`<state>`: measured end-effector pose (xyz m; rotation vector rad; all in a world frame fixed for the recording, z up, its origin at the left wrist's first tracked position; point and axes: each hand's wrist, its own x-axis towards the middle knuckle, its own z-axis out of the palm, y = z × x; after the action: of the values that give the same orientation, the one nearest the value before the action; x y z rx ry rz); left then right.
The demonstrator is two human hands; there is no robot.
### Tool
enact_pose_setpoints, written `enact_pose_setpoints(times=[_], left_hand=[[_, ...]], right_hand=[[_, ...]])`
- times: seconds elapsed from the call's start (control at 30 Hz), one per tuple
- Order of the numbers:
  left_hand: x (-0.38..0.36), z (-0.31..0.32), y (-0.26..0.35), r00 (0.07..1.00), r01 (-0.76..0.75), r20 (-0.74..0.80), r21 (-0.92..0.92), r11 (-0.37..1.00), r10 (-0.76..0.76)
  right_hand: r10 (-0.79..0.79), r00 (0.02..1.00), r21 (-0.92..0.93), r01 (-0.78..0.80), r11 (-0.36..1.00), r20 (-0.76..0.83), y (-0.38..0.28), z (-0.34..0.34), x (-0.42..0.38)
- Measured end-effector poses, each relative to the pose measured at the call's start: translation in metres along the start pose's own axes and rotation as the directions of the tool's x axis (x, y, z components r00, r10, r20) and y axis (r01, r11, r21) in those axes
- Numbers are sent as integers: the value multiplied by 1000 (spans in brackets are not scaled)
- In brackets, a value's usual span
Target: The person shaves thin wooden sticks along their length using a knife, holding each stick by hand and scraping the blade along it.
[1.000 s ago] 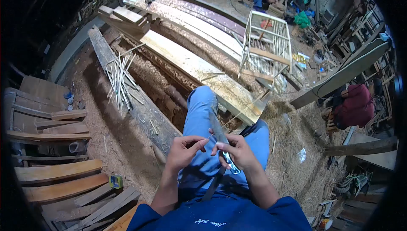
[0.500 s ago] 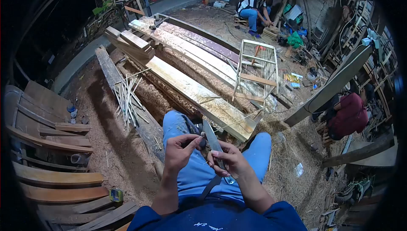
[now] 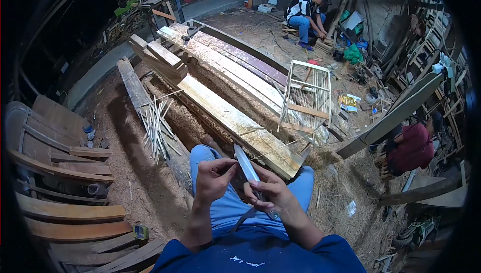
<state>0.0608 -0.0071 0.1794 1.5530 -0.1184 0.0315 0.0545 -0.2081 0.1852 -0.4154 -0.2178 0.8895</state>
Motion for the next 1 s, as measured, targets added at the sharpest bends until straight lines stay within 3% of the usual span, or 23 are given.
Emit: enact_pose_setpoints(times=[0.13, 0.2, 0.27, 0.33, 0.4, 0.47, 0.5, 0.63, 0.67, 0.73, 0.77, 0.8, 0.87, 0.9, 0.93, 1.0], left_hand=[[17, -16, 20, 1000, 30, 4, 80, 996, -30], [26, -28, 21, 995, -92, -20, 115, 989, 95], [36, -29, 25, 997, -69, -18, 122, 990, 72], [48, -26, 24, 997, -77, 16, 41, 996, 77], [59, -35, 23, 995, -95, 33, 69, 993, 93], [65, -45, 20, 996, -86, -18, 73, 994, 87], [68, -55, 23, 998, -42, -28, 174, 984, 48], [82, -78, 15, 998, 19, -63, 85, 996, -14], [87, -83, 7, 996, -58, -61, 126, 990, 66], [94, -93, 2, 998, 50, -56, 137, 989, -43], [98, -95, 0, 996, 80, -59, 136, 987, -72], [102, -97, -2, 997, 77, -41, 141, 987, -72], [111, -96, -4, 990, 139, -24, 132, 981, -137], [114, -93, -4, 984, 175, -15, 144, 974, -175], [118, -91, -6, 984, 174, 4, 150, 973, -177], [125, -85, -13, 982, 142, 109, 116, 983, -155]], right_hand=[[-124, 988, -6, 124, 992, -97, -26, 13, 10], [-138, 988, 102, 145, 984, -74, -37, 8, 15], [-118, 989, 56, 123, 991, -95, -36, 16, 27], [2, 995, 15, 0, 1000, -104, -34, 20, 43], [-9, 994, 13, 10, 1000, -105, -42, 23, 52], [-116, 981, 66, 128, 990, -158, -54, 22, 51], [-159, 976, 51, 168, 984, -150, -63, 18, 49], [-305, 922, -23, 308, 951, -240, -88, 7, 33], [-321, 914, -27, 325, 945, -249, -92, 4, 28], [-447, 855, -6, 462, 887, -261, -96, -5, 17], [-530, 815, -121, 516, 848, -234, -102, -15, 9], [-544, 804, -121, 531, 839, -239, -105, -18, 4], [-709, 635, -153, 703, 695, -306, -110, -20, -4], [-722, 578, -291, 667, 686, -380, -109, -19, -6], [-732, 561, -293, 677, 675, -387, -109, -17, 0], [-729, 382, -569, 457, 684, -569, -107, -11, 16]])
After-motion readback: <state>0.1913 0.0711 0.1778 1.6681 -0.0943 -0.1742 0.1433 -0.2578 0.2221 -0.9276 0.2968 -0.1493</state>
